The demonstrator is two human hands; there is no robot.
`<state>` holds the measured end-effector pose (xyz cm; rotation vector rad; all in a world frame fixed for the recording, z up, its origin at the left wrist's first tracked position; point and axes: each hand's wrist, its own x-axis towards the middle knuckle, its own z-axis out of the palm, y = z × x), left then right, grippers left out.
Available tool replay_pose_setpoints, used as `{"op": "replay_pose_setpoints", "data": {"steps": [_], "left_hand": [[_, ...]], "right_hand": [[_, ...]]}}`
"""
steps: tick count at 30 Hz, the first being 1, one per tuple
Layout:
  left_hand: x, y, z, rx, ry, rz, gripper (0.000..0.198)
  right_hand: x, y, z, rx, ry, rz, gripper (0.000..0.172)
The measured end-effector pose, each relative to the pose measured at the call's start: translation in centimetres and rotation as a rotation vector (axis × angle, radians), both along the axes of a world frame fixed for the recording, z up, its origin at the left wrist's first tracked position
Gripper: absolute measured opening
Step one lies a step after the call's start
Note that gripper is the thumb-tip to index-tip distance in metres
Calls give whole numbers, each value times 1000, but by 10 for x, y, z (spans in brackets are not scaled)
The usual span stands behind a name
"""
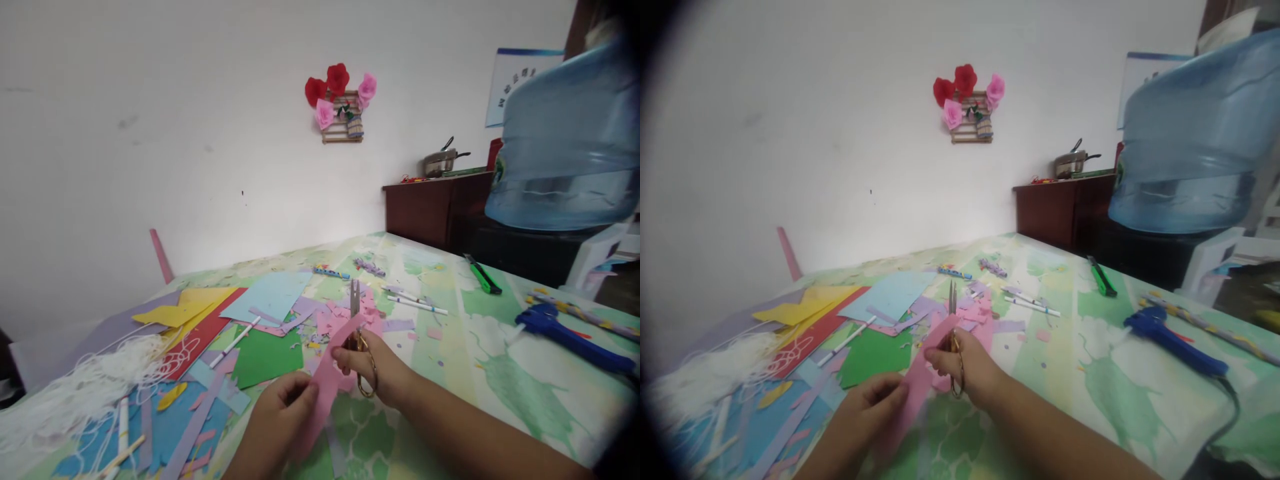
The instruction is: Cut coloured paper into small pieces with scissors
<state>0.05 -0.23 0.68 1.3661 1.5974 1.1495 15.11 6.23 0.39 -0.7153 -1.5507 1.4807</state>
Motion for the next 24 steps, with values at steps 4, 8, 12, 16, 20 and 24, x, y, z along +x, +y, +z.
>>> {"op": "replay_pose_setpoints", "data": {"steps": [4, 8, 12, 16, 20, 24], "left_hand": [[-5, 2, -3, -4, -74, 45, 28], [-6, 1, 2, 10, -49, 6, 25], [-4, -3, 8, 47, 85, -96, 17], [-7, -4, 11, 48, 125, -131, 18], [-9, -5, 10, 22, 101, -63, 15], [-12, -3, 7, 6, -144, 42, 18]], "right_hand": [[-1, 1, 1, -27, -11, -23, 19], [-1, 1, 0, -1, -6, 34, 18], [4, 6, -1, 51, 25, -37, 17], [9, 11, 0, 60, 48, -122, 15], [8, 13, 2, 32, 94, -124, 17], [8, 17, 2, 8, 94, -166, 24]]}}
